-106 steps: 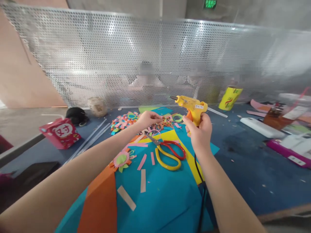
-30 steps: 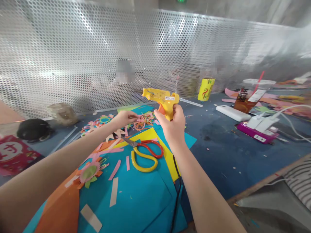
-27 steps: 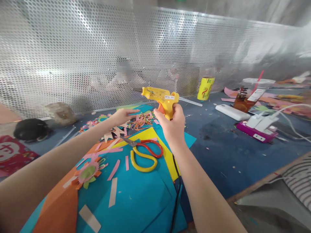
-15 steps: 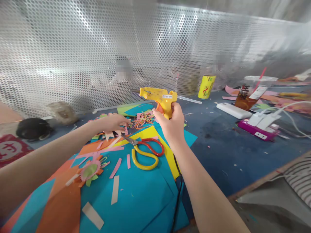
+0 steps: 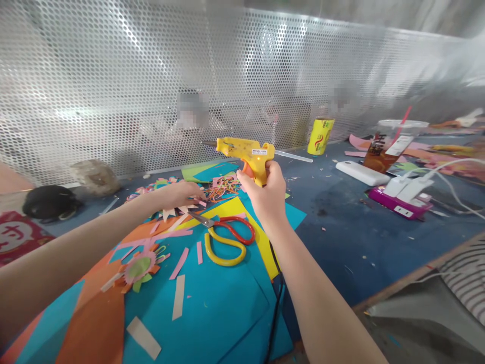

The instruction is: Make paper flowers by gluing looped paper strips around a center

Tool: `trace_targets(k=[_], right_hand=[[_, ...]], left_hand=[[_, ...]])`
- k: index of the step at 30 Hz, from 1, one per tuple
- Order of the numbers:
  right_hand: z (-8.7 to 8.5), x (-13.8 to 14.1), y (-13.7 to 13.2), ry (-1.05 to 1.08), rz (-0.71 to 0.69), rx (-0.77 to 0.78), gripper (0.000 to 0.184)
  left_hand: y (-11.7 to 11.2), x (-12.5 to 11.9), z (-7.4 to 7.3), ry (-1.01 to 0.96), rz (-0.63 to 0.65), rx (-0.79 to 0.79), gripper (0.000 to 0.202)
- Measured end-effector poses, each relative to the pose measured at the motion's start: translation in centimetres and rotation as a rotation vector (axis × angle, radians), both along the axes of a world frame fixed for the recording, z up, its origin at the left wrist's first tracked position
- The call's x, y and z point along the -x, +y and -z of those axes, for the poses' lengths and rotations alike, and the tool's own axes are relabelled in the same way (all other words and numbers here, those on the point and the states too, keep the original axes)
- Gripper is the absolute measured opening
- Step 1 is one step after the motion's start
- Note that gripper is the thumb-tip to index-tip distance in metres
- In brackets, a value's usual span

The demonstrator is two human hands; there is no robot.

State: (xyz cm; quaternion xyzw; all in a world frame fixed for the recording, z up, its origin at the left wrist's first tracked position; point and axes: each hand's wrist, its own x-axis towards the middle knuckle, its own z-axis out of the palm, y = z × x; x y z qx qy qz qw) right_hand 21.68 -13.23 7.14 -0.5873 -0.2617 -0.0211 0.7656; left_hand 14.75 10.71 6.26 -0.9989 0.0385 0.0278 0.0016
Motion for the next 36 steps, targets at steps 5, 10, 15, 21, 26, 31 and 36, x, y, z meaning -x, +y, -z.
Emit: trace_targets(k=[5,10,15,21,26,31,36], right_hand=[[-0.2,0.0,-0.1,-0.012,0.001,0.003,0.031],[-0.2,0.0,-0.1,-0.022,0.013,0.003,0.031],[0.2,-0.4,-0.1,-0.099,0.049,0.023,0.03],[0.3,-0.5,-0.1,-0.117,0.046,0.037,0.03],[0.3,-0.5,0.0,-0.1,0.05,0.053,0.03],[0.4,-0.6,0.0,-0.112,0.048,0.035,0.03],[0.3,-0.5,-0.1,-0.086,0.051,0.031,0.029]], left_hand=[[0.0,-0.9,-0.2,-0.022,-0.03,0.069,0.025],[0.0,-2.1,-0.6,-0.096,-0.101,0.103,0.022],[-0.1,-3.2,-0.5,-0.176,-0.158,0.158,0.019],[-0.2,-4.4,0.1,-0.332,-0.218,0.185,0.017],[-0.5,-4.9,0.1,-0.4,-0.239,0.173,0.025],[-0.7,-4.5,0.4,-0.317,-0.14,0.194,0.03],[-1.1,-2.8,0.7,-0.155,0.04,0.187,0.034]])
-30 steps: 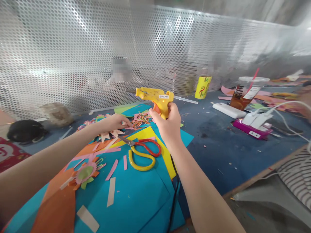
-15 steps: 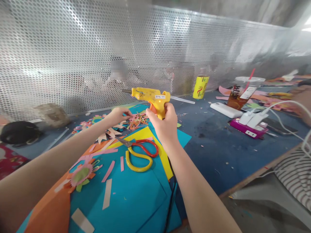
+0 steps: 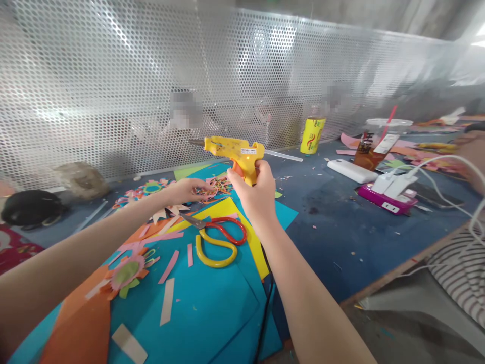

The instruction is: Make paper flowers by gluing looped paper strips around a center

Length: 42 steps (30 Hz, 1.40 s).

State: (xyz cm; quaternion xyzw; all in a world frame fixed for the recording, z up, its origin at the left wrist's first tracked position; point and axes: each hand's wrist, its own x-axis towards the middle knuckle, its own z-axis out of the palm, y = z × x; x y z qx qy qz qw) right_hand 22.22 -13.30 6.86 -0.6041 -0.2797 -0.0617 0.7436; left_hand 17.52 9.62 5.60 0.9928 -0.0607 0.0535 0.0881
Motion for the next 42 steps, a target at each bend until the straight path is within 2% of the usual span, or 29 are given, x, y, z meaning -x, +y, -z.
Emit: trace_targets(k=[7,11,15,17,21,27,34,38,42], right_hand=[[-0.1,0.2,0.0,0.049,-0.02,-0.009,0.03],[-0.3,0.4,0.1,0.086,-0.044,-0.042,0.029],[-0.6,0.6,-0.1,0.123,-0.061,-0.064,0.029],[-0.6,0.6,-0.1,0.128,-0.057,-0.06,0.029],[-0.6,0.5,-0.1,0.126,-0.052,-0.053,0.029],[-0.6,0.4,0.0,0.127,-0.063,-0.068,0.031],[-0.6,0.5,0.0,0.129,-0.059,-0.058,0.029],[-0.6,0.5,-0.1,0.139,-0.05,-0.037,0.029],[-0.2,0.3,0.1,0.107,-0.059,0.039,0.031]], left_hand=[[-2.0,3.3,0.1,0.028,0.218,-0.108,0.024],[-2.4,4.2,0.8,-0.001,0.3,-0.194,0.03],[-2.6,4.3,1.3,-0.103,0.346,-0.375,0.036],[-2.6,4.2,1.4,-0.112,0.322,-0.399,0.038],[-2.4,3.8,1.2,-0.094,0.229,-0.327,0.036],[-1.6,3.6,0.6,-0.175,-0.023,-0.172,0.034],[-1.1,2.2,1.1,-0.203,-0.286,-0.05,0.027],[-1.2,2.2,1.1,-0.245,-0.309,-0.029,0.037],[-2.0,3.8,0.6,-0.176,-0.309,-0.006,0.031]])
